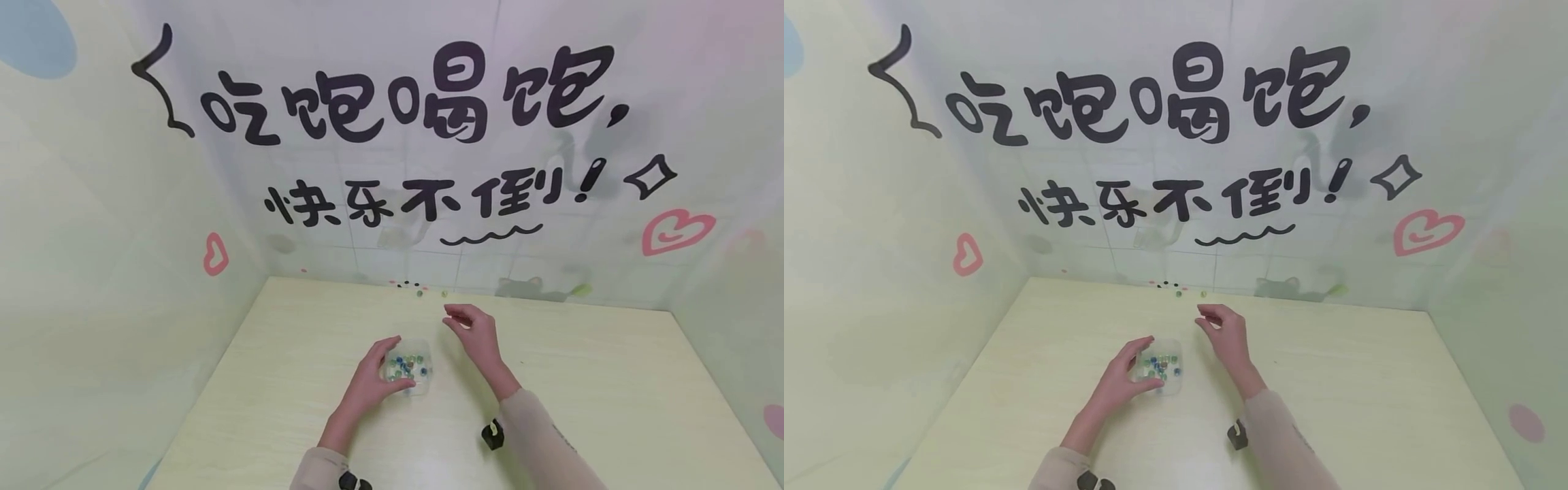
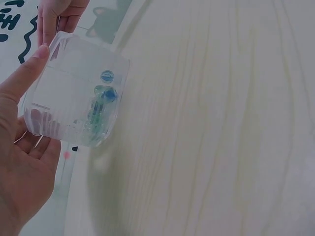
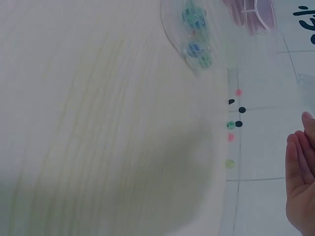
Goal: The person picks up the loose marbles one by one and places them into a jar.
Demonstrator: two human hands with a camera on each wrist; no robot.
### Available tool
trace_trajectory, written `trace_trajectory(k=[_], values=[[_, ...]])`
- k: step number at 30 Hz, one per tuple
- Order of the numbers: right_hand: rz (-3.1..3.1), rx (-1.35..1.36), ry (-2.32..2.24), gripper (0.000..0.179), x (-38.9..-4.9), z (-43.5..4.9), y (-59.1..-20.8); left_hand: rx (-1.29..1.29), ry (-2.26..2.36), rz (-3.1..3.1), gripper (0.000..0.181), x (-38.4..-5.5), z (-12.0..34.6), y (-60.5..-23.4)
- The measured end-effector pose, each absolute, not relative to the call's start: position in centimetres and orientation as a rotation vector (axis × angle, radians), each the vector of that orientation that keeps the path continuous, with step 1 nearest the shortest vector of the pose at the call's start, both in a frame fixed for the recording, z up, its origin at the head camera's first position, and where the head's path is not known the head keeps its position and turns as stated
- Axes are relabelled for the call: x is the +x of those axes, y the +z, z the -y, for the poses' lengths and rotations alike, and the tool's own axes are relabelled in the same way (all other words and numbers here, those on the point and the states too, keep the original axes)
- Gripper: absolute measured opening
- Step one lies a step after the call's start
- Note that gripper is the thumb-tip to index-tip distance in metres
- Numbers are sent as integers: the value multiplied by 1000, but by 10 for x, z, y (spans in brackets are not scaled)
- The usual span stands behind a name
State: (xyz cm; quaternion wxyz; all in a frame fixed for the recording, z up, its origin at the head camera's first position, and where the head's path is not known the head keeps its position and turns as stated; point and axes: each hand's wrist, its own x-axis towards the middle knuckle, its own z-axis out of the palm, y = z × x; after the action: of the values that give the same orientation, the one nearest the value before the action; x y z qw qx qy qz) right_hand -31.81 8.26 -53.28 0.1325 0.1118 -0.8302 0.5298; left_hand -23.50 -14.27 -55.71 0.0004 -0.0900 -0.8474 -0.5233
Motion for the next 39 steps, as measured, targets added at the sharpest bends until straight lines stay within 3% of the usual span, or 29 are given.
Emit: trace_trajectory(k=[11,39], values=[[2468,352,1416,39,-346,-77,-538,-265,-1650,2668,80,-236,145,-557],[2682,300,1307,51,-399,-73,-560,-277,-1657,2666,83,-235,142,-555]])
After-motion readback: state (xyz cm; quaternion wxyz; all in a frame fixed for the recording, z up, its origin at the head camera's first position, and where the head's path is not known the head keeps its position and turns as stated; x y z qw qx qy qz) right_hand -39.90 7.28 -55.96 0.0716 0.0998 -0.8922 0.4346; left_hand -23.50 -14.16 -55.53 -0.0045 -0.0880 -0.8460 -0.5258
